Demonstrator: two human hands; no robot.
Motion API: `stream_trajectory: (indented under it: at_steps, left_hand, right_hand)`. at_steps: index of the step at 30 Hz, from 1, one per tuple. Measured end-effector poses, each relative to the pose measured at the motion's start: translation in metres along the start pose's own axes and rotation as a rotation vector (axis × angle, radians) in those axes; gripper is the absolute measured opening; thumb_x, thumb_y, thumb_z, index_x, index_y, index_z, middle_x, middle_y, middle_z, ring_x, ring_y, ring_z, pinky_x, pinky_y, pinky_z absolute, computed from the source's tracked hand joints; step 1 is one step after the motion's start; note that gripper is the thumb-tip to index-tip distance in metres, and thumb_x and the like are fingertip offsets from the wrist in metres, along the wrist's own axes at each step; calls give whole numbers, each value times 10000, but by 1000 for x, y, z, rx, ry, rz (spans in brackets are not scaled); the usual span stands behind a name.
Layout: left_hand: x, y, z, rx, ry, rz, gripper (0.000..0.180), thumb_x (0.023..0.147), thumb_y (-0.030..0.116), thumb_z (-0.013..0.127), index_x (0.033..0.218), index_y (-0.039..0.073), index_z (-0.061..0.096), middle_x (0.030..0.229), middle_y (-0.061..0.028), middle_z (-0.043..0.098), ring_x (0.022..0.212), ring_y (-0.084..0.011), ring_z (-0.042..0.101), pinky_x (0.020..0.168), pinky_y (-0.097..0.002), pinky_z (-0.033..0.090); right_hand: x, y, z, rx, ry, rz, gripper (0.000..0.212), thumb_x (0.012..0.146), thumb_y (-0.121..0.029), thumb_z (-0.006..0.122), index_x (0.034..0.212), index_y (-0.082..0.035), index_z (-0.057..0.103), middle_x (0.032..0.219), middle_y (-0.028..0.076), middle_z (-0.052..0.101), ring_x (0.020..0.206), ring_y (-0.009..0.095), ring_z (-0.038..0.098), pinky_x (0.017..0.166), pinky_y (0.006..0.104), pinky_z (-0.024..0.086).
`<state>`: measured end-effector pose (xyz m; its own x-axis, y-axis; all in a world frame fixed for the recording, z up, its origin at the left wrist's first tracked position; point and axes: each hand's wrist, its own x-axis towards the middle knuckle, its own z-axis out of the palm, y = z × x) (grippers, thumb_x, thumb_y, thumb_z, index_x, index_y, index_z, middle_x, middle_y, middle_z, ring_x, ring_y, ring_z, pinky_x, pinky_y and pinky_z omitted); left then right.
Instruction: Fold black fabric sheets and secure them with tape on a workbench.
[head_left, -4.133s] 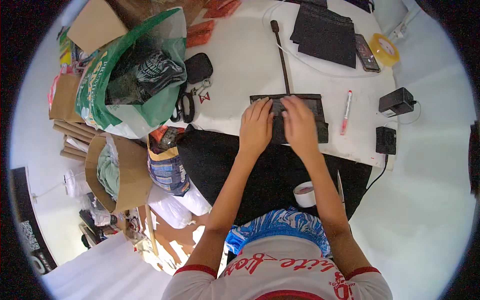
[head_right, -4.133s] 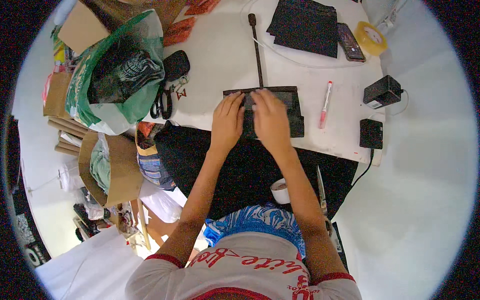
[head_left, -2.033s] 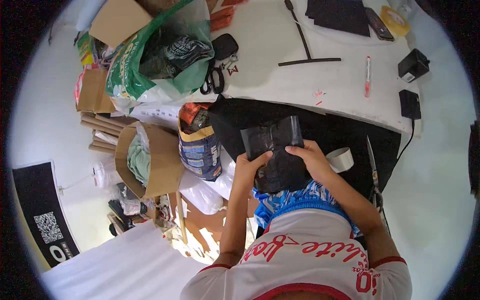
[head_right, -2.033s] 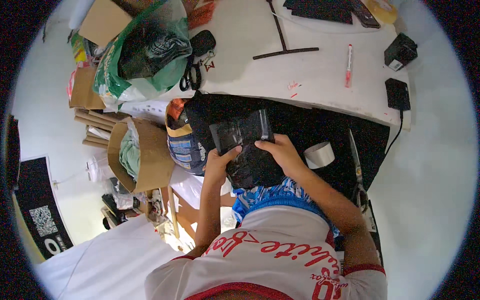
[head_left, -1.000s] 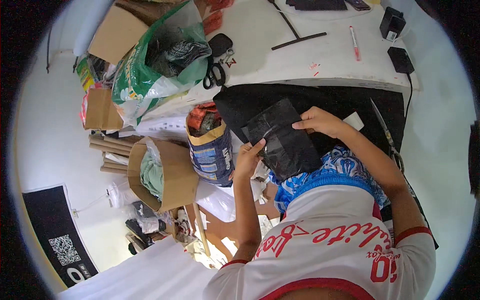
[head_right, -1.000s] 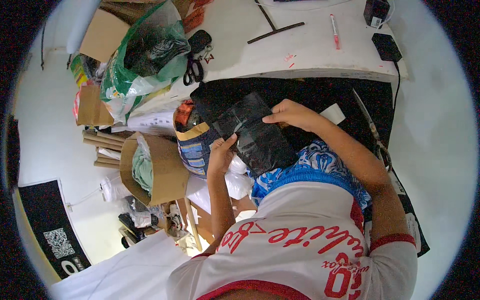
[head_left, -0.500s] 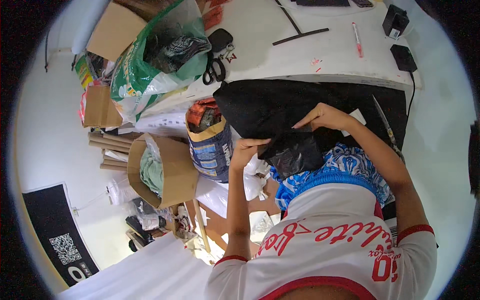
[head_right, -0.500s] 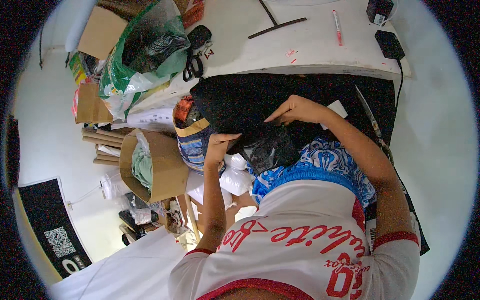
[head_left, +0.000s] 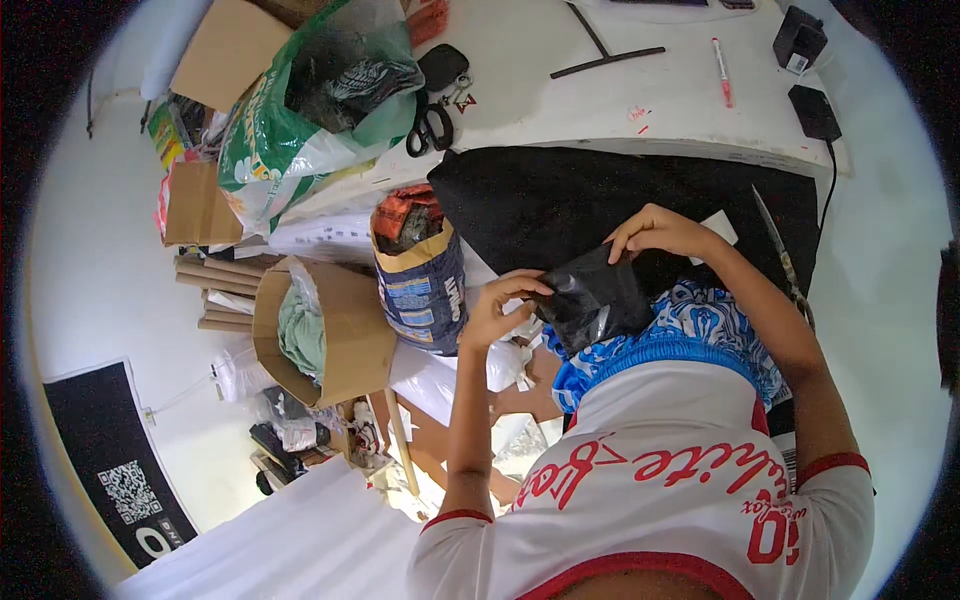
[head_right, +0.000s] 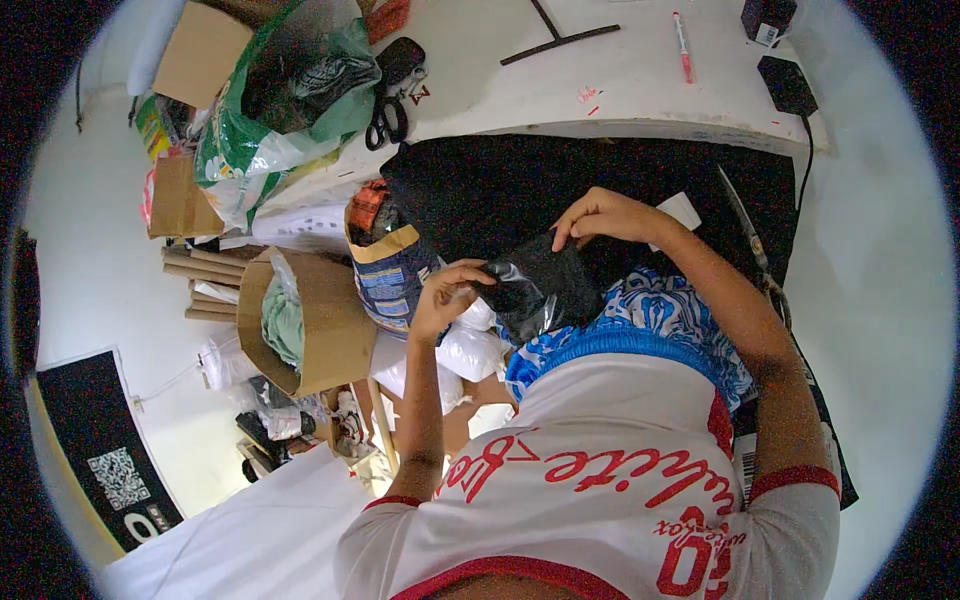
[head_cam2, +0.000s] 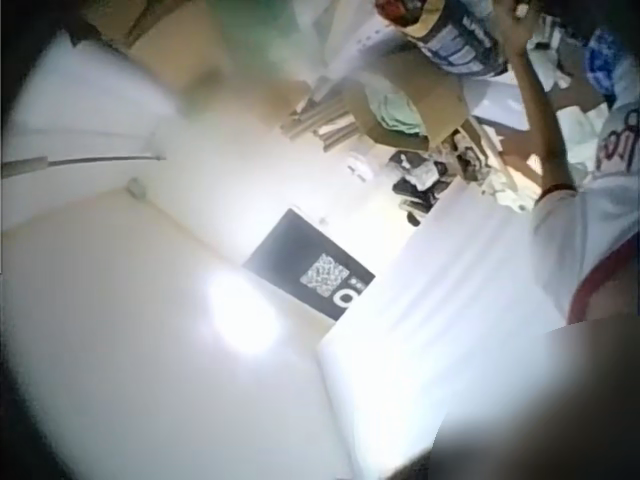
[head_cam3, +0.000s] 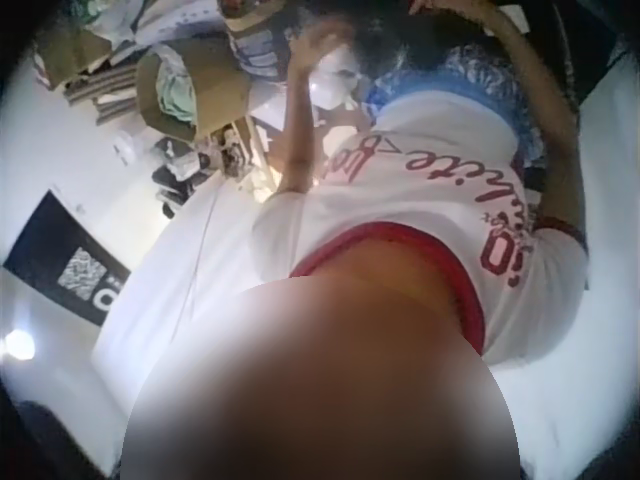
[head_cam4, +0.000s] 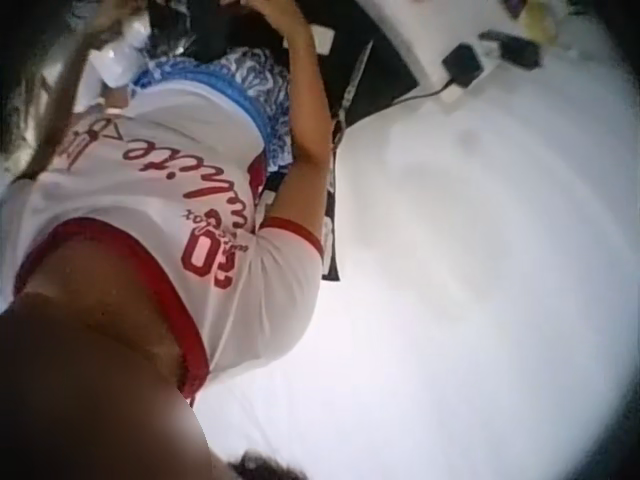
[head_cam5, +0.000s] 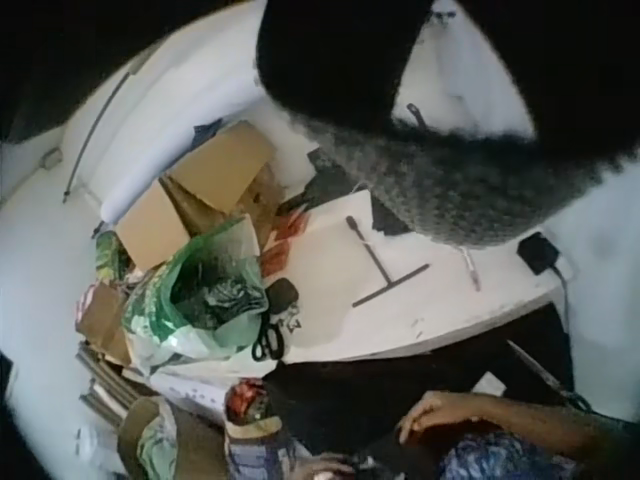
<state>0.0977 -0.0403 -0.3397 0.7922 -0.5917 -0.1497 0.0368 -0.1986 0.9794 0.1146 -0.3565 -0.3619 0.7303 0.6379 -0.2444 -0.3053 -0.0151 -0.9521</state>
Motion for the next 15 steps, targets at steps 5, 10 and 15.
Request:
stream_trajectory:
  at_steps: [5, 10, 15]
  left_hand:
    - [-17, -15, 43, -134, 445, -73, 200, 897, 178, 601, 774, 20, 617, 765, -19, 580, 707, -66, 481, 633, -215, 371]
    - [-17, -13, 79, -373, 792, -137, 359, 847, 124, 679, 615, 135, 405, 664, 68, 419, 596, -14, 314, 509, -195, 216]
    - [-18, -14, 95, -525, 940, -98, 218, 831, 100, 690, 837, 107, 473, 678, 67, 489, 585, -7, 354, 497, -185, 225]
  right_hand:
    - [0, 10, 11, -64, 167, -60, 178, 817, -176, 688, 888, -15, 718, 901, 89, 684, 871, 142, 624, 725, 263, 511]
    - [-2, 18, 32, -104, 309, -153, 115, 797, -96, 706, 745, -5, 657, 786, 40, 642, 891, 134, 593, 700, 247, 457]
    - [-10, 24, 52, -55, 489, -115, 224, 785, -88, 725, 719, -49, 514, 671, -18, 545, 730, 42, 519, 634, 187, 402]
